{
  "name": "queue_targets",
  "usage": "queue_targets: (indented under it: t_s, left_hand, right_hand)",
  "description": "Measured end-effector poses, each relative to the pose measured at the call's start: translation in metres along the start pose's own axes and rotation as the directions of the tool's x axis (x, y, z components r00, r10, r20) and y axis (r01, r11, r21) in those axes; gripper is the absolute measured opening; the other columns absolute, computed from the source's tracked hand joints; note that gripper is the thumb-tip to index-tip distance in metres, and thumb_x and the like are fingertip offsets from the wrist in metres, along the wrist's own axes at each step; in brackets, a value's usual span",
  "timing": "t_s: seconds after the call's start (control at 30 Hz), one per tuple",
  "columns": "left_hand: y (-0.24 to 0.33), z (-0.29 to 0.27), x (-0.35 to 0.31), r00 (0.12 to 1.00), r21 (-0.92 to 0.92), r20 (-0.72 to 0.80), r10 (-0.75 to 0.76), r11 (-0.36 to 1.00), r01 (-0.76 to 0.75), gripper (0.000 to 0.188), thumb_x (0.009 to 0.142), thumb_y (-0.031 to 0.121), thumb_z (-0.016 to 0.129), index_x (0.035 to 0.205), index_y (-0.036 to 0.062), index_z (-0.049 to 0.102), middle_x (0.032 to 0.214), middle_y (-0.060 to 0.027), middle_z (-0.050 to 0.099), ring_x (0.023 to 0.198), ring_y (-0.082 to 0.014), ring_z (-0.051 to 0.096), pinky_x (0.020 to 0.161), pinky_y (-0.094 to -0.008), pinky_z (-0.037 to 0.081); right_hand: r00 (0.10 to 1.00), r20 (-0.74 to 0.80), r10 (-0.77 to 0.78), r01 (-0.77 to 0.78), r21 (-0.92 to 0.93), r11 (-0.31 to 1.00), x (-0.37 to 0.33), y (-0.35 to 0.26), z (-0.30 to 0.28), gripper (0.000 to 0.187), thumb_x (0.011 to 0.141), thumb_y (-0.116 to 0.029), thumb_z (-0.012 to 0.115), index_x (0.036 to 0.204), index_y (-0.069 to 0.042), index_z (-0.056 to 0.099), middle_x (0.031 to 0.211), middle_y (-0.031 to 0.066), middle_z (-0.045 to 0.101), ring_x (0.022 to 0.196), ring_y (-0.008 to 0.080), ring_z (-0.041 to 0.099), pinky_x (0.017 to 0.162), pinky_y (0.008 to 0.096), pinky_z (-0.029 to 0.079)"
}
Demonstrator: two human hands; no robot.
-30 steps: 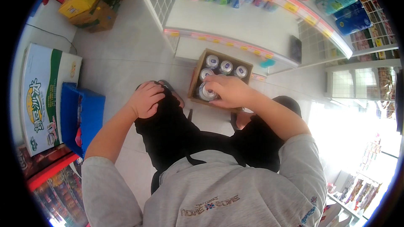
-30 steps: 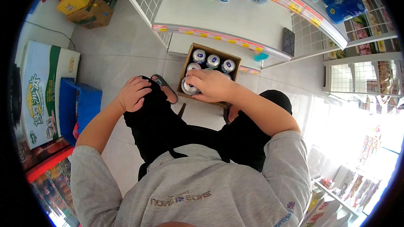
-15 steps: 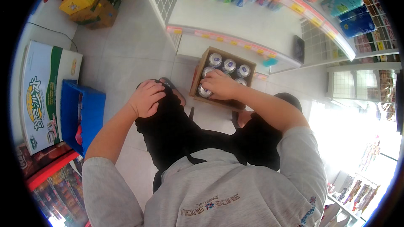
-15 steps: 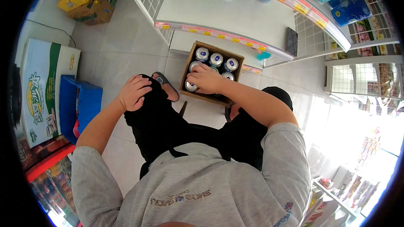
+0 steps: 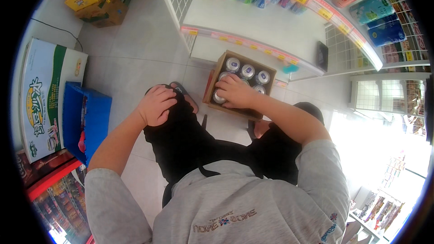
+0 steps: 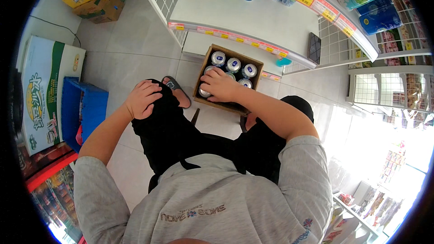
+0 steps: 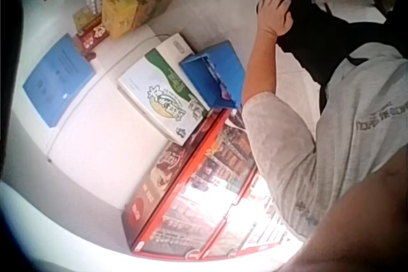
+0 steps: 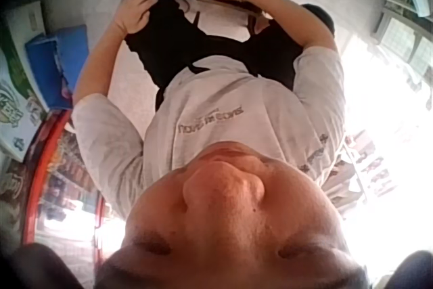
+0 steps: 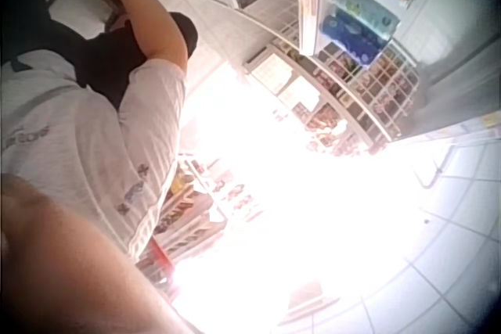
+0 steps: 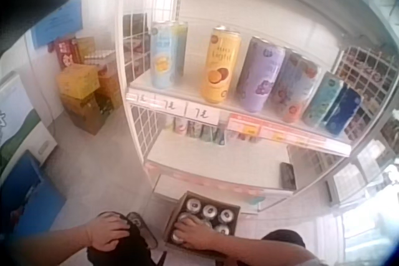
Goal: The person sits on the floor in a store aisle and restocks a shelf with canned beverages. They repeatedly pick cans from a cardboard box on the floor and place them onto the shelf above.
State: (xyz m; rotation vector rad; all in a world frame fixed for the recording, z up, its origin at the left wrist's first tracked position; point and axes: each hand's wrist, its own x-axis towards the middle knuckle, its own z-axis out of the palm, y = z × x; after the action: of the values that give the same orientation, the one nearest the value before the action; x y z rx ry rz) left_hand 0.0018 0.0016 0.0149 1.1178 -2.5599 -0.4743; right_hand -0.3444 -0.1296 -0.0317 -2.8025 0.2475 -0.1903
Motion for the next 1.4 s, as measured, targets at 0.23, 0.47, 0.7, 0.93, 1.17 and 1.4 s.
queue_targets:
  t_s: [0.23,0.47,0.7,0.93,1.17,1.4]
  left_hand:
    - [-0.002,0.003,-0.001,0.999,0.002,0.039,-0.009,1.000,0.009,0.047,0.065,0.020,0.058,0.109,0.0041,0.064,0.124,-0.0173,0.060,0.118,-0.0378,0.054,0.107,-0.0548,0.039]
    - [-0.003,0.000,0.005,0.998,0.018,0.057,0.002,1.000,-0.003,0.046,0.066,0.019,0.058,0.109,0.0050,0.064,0.125,-0.0167,0.060,0.117,-0.0376,0.054,0.108,-0.0551,0.039]
    - [-0.003,0.001,0.001,0.998,0.008,0.054,-0.012,1.000,0.011,0.047,0.065,0.019,0.058,0.110,0.0048,0.064,0.124,-0.0166,0.060,0.117,-0.0378,0.054,0.108,-0.0547,0.039]
    - [-0.006,0.005,0.007,0.999,-0.002,0.049,0.008,1.000,-0.008,0.047,0.065,0.019,0.058,0.110,0.0046,0.064,0.123,-0.0169,0.060,0.116,-0.0383,0.054,0.108,-0.0550,0.039]
    - [-0.004,0.004,-0.001,0.999,-0.024,0.042,-0.013,1.000,0.014,0.047,0.065,0.020,0.057,0.109,0.0041,0.063,0.123,-0.0177,0.060,0.115,-0.0387,0.054,0.107,-0.0555,0.039]
    - [-0.006,0.005,0.004,0.999,-0.019,0.035,0.013,1.000,-0.013,0.046,0.065,0.020,0.057,0.107,0.0033,0.063,0.121,-0.0180,0.060,0.114,-0.0385,0.054,0.105,-0.0552,0.039]
  right_hand:
    - [0.925,-0.327,0.191,-0.211,-0.025,0.977,0.006,0.063,-0.037,0.037,0.081,-0.029,0.075,0.108,-0.007,0.063,0.125,0.0128,0.061,0.122,0.0341,0.052,0.109,0.0478,0.040]
    - [0.511,-0.655,0.556,-0.759,-0.041,0.650,0.023,0.211,-0.151,0.056,0.083,-0.038,0.077,0.130,-0.011,0.060,0.139,0.0194,0.055,0.130,0.0392,0.049,0.109,0.0502,0.040]
    - [0.402,-0.666,0.628,-0.834,0.015,0.551,0.040,0.237,-0.155,0.057,0.089,-0.053,0.064,0.128,-0.011,0.065,0.136,0.0169,0.060,0.129,0.0366,0.053,0.107,0.0474,0.042]
    - [0.430,-0.542,0.722,-0.869,-0.030,0.495,0.010,0.251,-0.157,0.059,0.088,-0.044,0.069,0.141,-0.022,0.052,0.131,0.0103,0.063,0.119,0.0327,0.061,0.096,0.0454,0.052]
    - [0.325,-0.599,0.731,-0.633,0.437,0.639,-0.039,0.126,-0.159,0.059,0.076,-0.022,0.087,0.118,-0.006,0.048,0.100,0.0100,0.062,0.083,0.0201,0.066,0.071,0.0335,0.054]
    - [0.718,-0.538,0.442,-0.332,0.293,0.896,-0.107,-0.006,-0.150,0.072,0.070,-0.012,0.090,0.126,-0.005,0.046,0.124,0.0141,0.060,0.096,0.0218,0.065,0.076,0.0332,0.055]
